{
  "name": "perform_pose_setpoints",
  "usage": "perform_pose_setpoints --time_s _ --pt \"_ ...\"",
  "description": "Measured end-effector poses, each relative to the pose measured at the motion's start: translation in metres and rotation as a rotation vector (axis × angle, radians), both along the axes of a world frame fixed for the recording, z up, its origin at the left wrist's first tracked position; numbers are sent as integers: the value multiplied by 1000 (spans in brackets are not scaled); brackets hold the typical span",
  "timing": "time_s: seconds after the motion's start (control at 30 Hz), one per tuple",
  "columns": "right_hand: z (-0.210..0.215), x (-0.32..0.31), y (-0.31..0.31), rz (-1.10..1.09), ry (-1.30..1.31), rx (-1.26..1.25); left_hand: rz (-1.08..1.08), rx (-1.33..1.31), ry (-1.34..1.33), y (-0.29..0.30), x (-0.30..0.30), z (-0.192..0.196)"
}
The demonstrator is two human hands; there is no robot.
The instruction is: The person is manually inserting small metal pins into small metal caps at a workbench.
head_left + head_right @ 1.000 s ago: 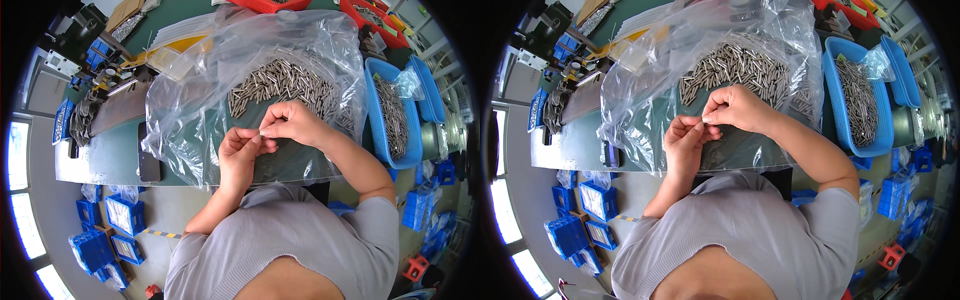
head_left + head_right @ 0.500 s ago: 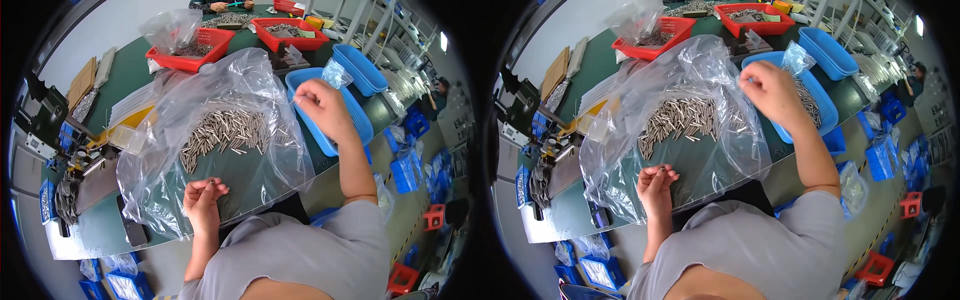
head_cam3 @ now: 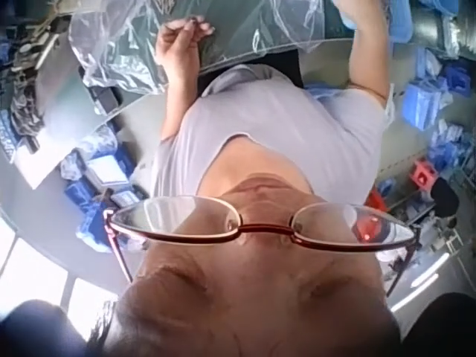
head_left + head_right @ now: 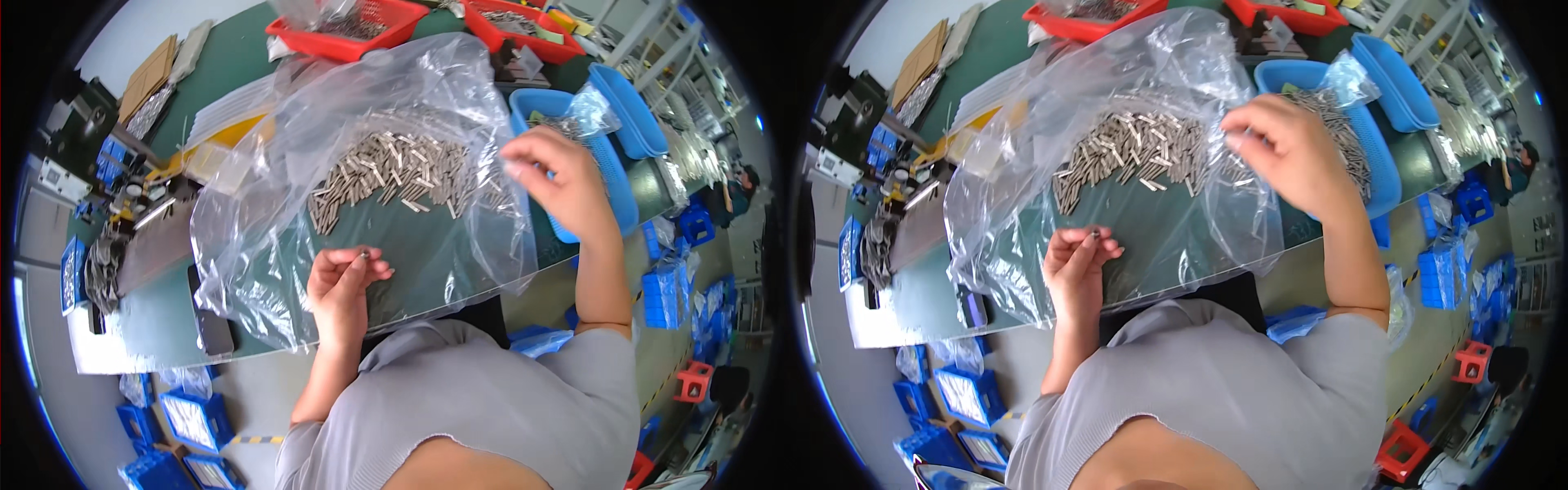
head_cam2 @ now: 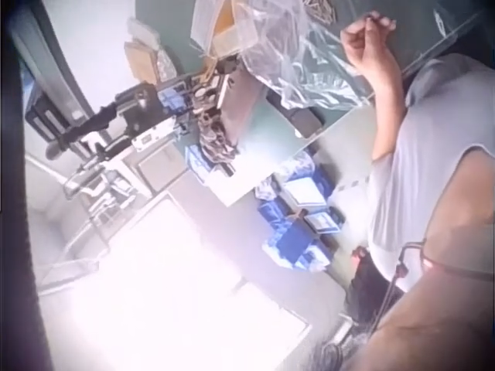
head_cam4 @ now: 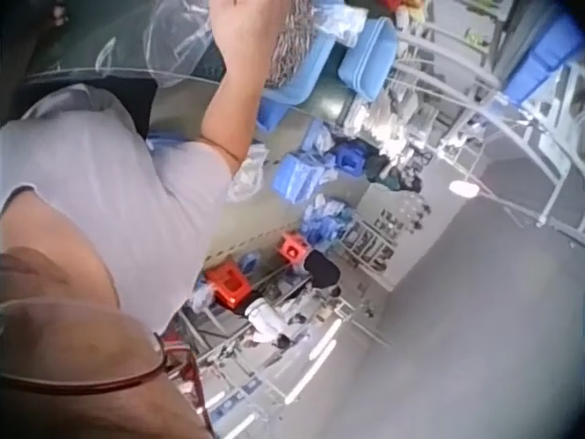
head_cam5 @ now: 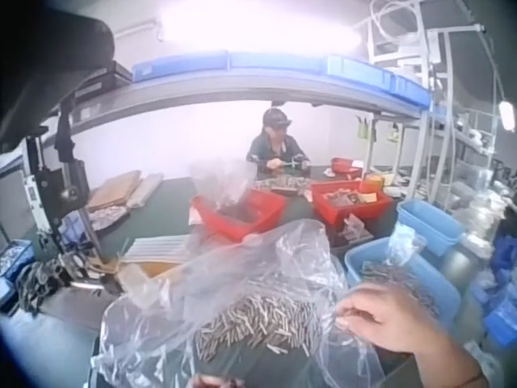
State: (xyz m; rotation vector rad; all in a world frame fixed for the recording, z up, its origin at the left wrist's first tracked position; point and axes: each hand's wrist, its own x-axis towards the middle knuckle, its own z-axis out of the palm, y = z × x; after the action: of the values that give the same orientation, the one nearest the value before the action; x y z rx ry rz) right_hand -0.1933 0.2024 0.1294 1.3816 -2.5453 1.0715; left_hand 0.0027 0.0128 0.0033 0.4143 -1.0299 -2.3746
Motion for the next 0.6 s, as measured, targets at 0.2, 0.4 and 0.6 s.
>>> perform_pose_setpoints --time_s 0.2,0.4,0.6 --pt "-49 7 -47 329 54 224 -35 -28 9 0 -1 -1" --pt "-85 9 -74 288 169 420 -51 -9 22 -2 1 -3" --pt "-97 15 -102 314 296 388 -55 -1 6 -3 3 -1"
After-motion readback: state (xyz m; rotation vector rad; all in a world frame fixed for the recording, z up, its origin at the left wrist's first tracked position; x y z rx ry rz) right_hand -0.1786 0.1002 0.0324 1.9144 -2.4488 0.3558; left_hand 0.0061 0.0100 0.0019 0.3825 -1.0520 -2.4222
